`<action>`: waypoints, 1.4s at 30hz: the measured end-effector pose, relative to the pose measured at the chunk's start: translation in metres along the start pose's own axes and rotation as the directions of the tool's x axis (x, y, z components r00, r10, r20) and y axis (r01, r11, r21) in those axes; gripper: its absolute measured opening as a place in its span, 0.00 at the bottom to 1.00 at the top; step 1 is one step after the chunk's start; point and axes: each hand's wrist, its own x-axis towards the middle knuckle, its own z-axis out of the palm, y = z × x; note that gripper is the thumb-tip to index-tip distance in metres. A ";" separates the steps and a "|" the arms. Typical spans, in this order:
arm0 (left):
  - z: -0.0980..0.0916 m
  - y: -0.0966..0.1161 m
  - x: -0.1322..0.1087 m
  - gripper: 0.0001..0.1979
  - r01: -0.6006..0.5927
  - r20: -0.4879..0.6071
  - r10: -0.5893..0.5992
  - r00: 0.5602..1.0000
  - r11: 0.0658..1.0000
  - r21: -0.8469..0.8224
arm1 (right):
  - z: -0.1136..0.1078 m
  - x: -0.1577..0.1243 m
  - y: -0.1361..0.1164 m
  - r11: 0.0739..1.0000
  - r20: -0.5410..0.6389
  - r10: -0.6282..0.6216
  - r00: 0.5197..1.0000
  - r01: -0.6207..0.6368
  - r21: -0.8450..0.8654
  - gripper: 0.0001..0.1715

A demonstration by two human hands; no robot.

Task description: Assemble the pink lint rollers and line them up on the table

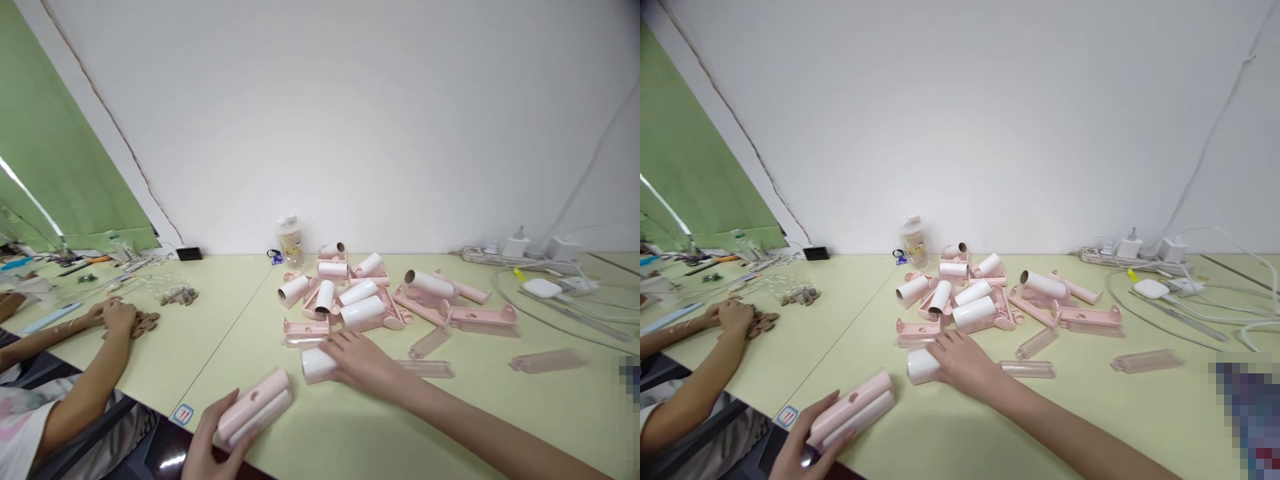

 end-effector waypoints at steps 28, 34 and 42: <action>0.164 0.103 -0.010 0.27 0.160 0.559 0.026 0.829 0.946 -0.283 | -0.006 -0.154 0.081 0.783 -0.136 0.611 0.780 -0.571 0.247 0.20; 0.157 0.119 -0.013 0.26 -0.403 0.361 0.490 0.793 0.867 -0.293 | -0.002 -0.133 0.042 0.010 0.199 0.713 0.673 -0.293 0.956 0.26; 0.185 0.176 0.007 0.20 -0.907 0.492 0.869 0.060 0.254 -0.337 | -0.015 -0.118 0.033 -0.736 0.444 0.540 0.715 0.145 0.662 0.25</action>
